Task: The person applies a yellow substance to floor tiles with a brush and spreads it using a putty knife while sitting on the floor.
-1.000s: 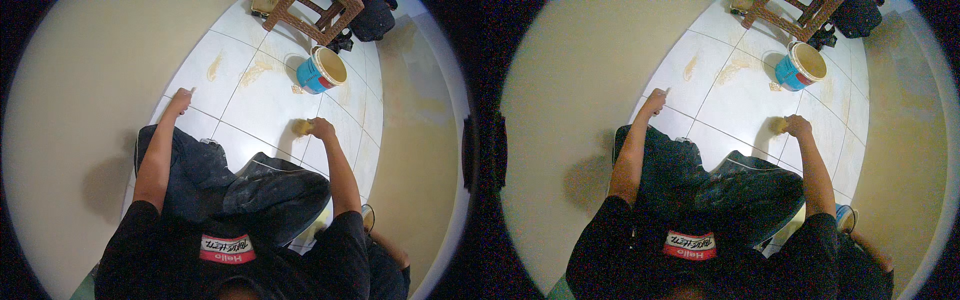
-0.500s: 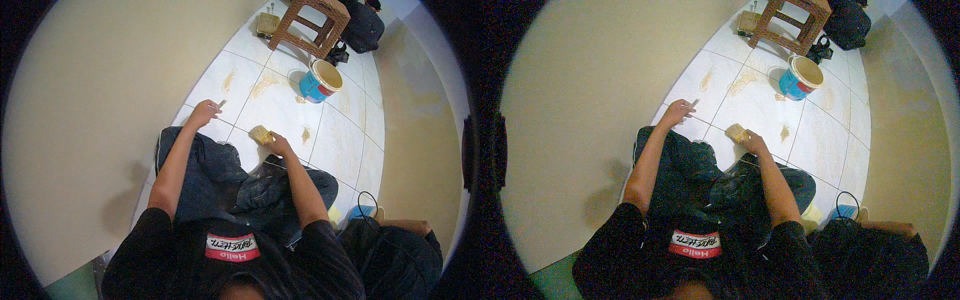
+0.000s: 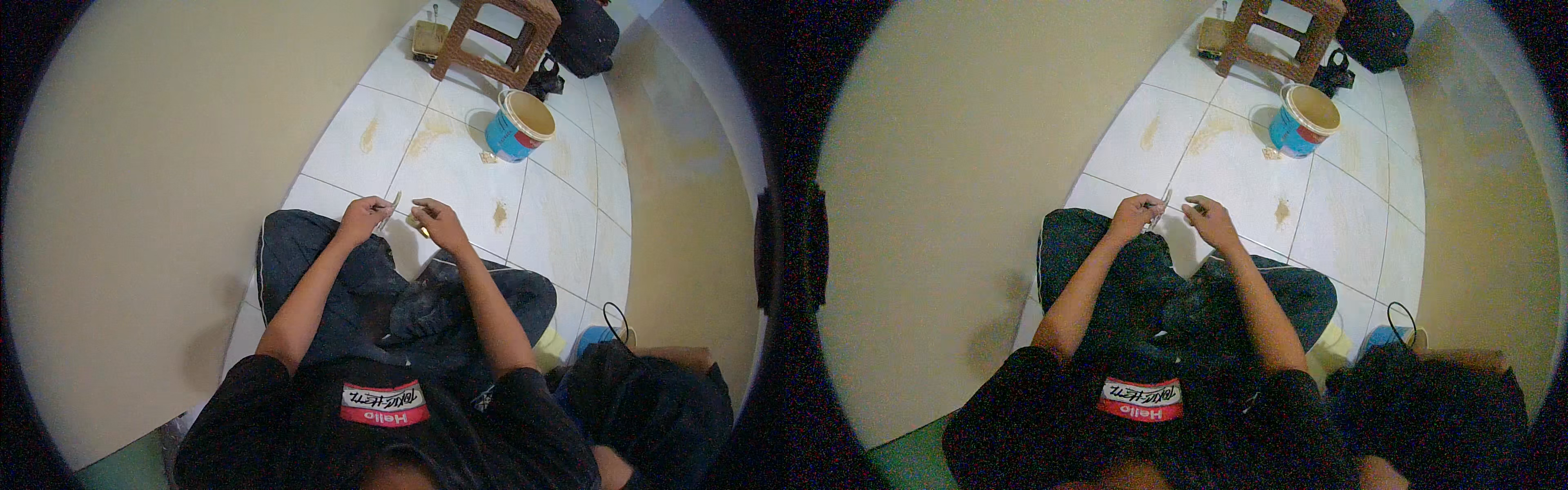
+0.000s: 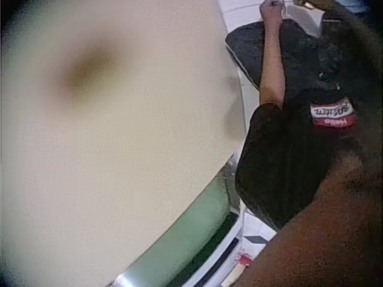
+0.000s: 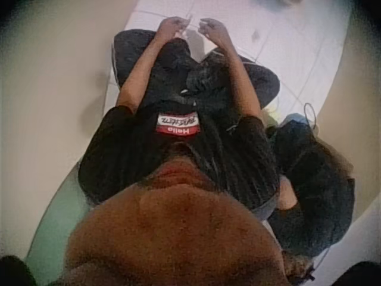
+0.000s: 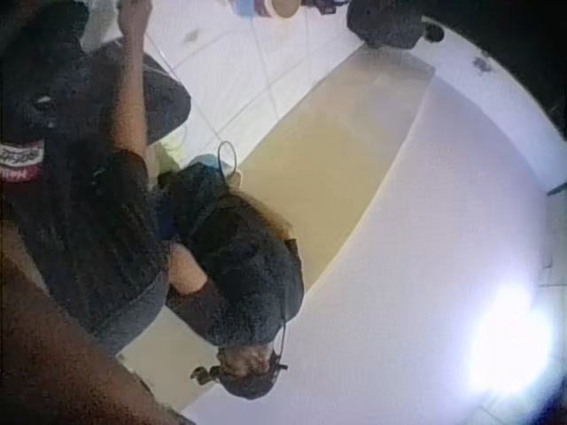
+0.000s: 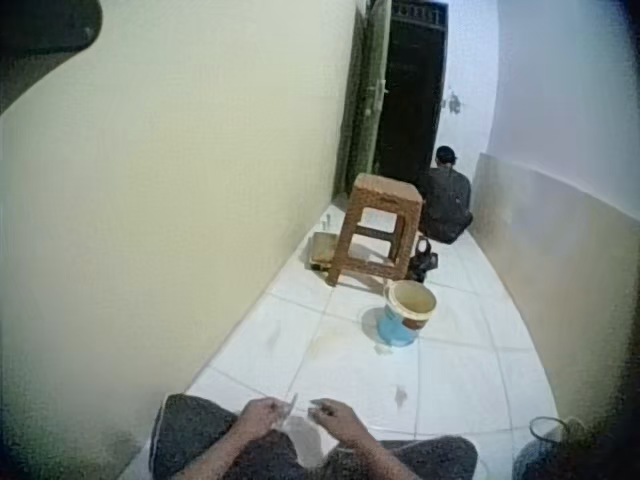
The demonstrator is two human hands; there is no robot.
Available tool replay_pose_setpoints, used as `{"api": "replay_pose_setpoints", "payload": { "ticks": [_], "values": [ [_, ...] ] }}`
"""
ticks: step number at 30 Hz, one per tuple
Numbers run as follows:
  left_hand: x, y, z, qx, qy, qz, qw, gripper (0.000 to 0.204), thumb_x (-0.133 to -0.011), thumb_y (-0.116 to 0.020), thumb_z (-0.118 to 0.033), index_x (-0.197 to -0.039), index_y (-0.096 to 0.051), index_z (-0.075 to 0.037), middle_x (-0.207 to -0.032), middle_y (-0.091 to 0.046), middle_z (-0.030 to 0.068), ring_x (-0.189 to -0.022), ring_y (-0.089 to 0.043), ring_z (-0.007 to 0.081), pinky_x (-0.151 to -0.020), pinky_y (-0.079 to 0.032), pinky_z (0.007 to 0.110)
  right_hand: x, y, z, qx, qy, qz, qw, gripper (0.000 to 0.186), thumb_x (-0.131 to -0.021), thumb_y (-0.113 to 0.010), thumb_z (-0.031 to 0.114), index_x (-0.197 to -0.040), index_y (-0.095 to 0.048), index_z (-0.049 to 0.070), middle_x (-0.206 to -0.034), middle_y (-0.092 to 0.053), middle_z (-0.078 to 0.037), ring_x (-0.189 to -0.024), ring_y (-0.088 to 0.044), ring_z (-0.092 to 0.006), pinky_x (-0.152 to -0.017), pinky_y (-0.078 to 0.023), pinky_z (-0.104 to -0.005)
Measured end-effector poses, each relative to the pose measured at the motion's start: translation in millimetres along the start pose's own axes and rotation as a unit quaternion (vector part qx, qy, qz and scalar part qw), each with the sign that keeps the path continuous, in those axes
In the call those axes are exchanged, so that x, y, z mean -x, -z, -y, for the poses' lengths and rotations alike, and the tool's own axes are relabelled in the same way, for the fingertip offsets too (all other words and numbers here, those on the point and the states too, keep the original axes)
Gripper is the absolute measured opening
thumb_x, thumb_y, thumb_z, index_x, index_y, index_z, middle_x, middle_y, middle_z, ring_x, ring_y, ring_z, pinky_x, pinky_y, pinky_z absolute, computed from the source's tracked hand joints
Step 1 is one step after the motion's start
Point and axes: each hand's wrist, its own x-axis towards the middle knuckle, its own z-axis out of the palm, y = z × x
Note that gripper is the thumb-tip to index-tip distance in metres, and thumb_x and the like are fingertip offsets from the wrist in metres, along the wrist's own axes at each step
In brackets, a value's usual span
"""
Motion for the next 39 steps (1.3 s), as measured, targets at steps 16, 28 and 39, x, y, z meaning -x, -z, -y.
{"api": "replay_pose_setpoints", "payload": {
  "ticks": [16,28,39],
  "values": [
    [-0.9,-1.0,17.8,0.133,0.042,0.018,0.990,0.015,-0.089,-0.064,-0.007,-0.101,-0.067,0.000,-0.083,-0.069,0.0048,-0.072,-0.061,0.0073,-0.062,-0.046,0.021,7.1,-49.0,14.1,0.050,-0.015,0.012,0.999,0.036,-0.093,-0.061,0.034,-0.091,-0.068,-0.001,-0.072,-0.065,-0.008,-0.065,-0.064,-0.0146,-0.060,-0.049,-0.0286],
    [-0.3,-13.9,21.1,0.133,0.060,0.104,0.984,0.021,-0.087,-0.066,-0.010,-0.106,-0.064,-0.002,-0.088,-0.069,0.0051,-0.075,-0.063,0.0095,-0.064,-0.049,0.023,-4.1,-38.9,-12.3,0.033,0.036,-0.110,0.993,0.031,-0.084,-0.067,0.030,-0.078,-0.068,0.000,-0.069,-0.065,-0.015,-0.068,-0.062,-0.0268,-0.066,-0.048,-0.0391],
    [14.2,-12.5,-11.5,-0.188,-0.123,-0.028,0.974,0.023,-0.082,-0.066,-0.008,-0.104,-0.064,-0.001,-0.099,-0.067,0.0094,-0.090,-0.061,0.0224,-0.082,-0.049,0.035,-7.7,-49.3,-16.0,0.067,-0.037,-0.060,0.995,0.034,-0.084,-0.065,0.033,-0.080,-0.061,0.000,-0.075,-0.063,-0.019,-0.072,-0.062,-0.0325,-0.070,-0.051,-0.0390]
  ]
}}
